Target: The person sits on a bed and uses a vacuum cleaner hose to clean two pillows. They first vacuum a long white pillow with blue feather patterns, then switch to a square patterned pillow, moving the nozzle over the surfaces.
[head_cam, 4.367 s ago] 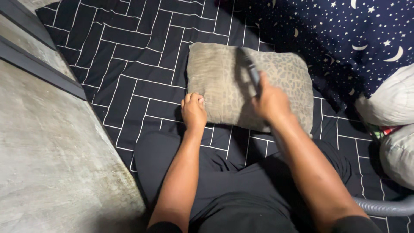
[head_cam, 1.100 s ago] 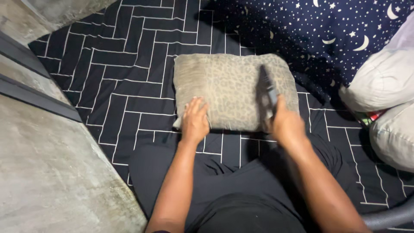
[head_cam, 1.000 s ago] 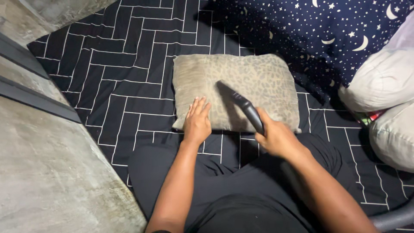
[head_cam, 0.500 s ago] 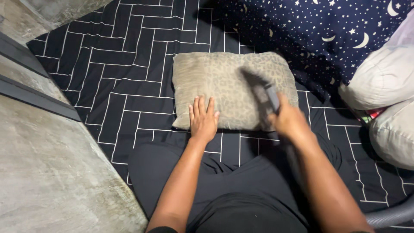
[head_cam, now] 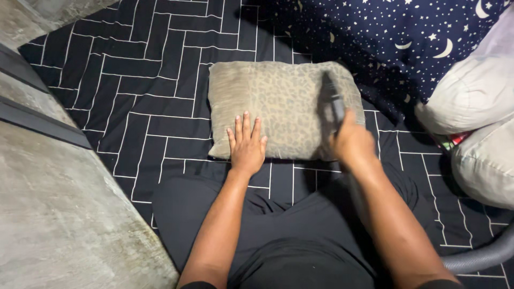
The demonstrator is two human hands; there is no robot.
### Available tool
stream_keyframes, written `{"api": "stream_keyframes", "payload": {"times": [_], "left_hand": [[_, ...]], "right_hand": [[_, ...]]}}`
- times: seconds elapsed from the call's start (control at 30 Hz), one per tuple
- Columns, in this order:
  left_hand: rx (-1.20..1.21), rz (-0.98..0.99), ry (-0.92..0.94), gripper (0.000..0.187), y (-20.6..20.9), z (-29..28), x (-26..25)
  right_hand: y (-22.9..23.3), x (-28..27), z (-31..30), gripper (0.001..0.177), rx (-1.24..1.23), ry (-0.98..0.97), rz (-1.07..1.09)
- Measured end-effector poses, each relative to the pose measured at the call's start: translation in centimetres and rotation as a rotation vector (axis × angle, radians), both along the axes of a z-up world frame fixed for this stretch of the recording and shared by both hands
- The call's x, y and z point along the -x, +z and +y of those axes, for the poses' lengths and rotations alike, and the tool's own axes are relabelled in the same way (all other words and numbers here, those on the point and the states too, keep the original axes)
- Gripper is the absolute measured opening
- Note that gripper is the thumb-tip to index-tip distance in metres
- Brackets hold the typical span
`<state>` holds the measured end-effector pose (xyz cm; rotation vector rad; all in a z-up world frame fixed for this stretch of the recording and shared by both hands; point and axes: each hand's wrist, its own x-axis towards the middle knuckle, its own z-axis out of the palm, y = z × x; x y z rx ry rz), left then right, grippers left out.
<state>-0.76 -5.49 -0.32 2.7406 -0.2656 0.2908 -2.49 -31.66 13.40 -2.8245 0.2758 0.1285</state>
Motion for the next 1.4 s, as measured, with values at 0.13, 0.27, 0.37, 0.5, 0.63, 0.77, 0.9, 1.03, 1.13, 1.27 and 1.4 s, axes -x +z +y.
{"api": "stream_keyframes", "payload": {"times": [0.13, 0.27, 0.37, 0.5, 0.63, 0.77, 0.9, 1.03, 1.13, 1.27, 1.4], "left_hand": [[0.014, 0.013, -0.008, 0.063, 0.0, 0.2, 0.2], [0.013, 0.038, -0.009, 0.064, 0.3, 0.2, 0.2], [0.0, 0.033, -0.003, 0.064, 0.4, 0.0, 0.2], [0.014, 0.024, -0.009, 0.064, 0.3, 0.1, 0.1], [0.01, 0.02, -0.011, 0.063, 0.3, 0.2, 0.2], [0.013, 0.035, -0.009, 0.064, 0.4, 0.2, 0.1], [0.033, 0.014, -0.024, 0.063, 0.3, 0.3, 0.2], [0.032, -0.005, -0.026, 0.063, 0.2, 0.3, 0.2], [0.035, -0.006, -0.026, 0.063, 0.2, 0.1, 0.2], [0.031, -0.008, -0.021, 0.065, 0.1, 0.3, 0.2], [0.028, -0.001, -0.028, 0.063, 0.1, 0.3, 0.2]], "right_hand": [[-0.7, -0.8, 0.2, 0.068, -0.343, 0.21, 0.152], [-1.0, -2.2, 0.2, 0.069, -0.124, -0.017, 0.018], [-1.1, -3.2, -0.1, 0.065, -0.04, -0.052, 0.035], [-1.5, -4.0, 0.0, 0.066, -0.226, 0.164, 0.103], [-1.7, -3.9, 0.0, 0.066, -0.092, -0.088, -0.037], [-1.7, -3.2, -0.3, 0.068, -0.075, 0.064, 0.052], [-1.0, -2.0, -0.8, 0.069, -0.207, 0.159, 0.084], [0.8, -0.3, -0.4, 0.064, -0.079, -0.18, -0.004], [1.9, 1.6, 0.2, 0.071, 0.023, -0.069, 0.068], [2.2, 3.9, 0.0, 0.069, -0.185, 0.138, 0.143], [1.5, 5.6, -1.6, 0.064, -0.067, -0.108, 0.067]]}}
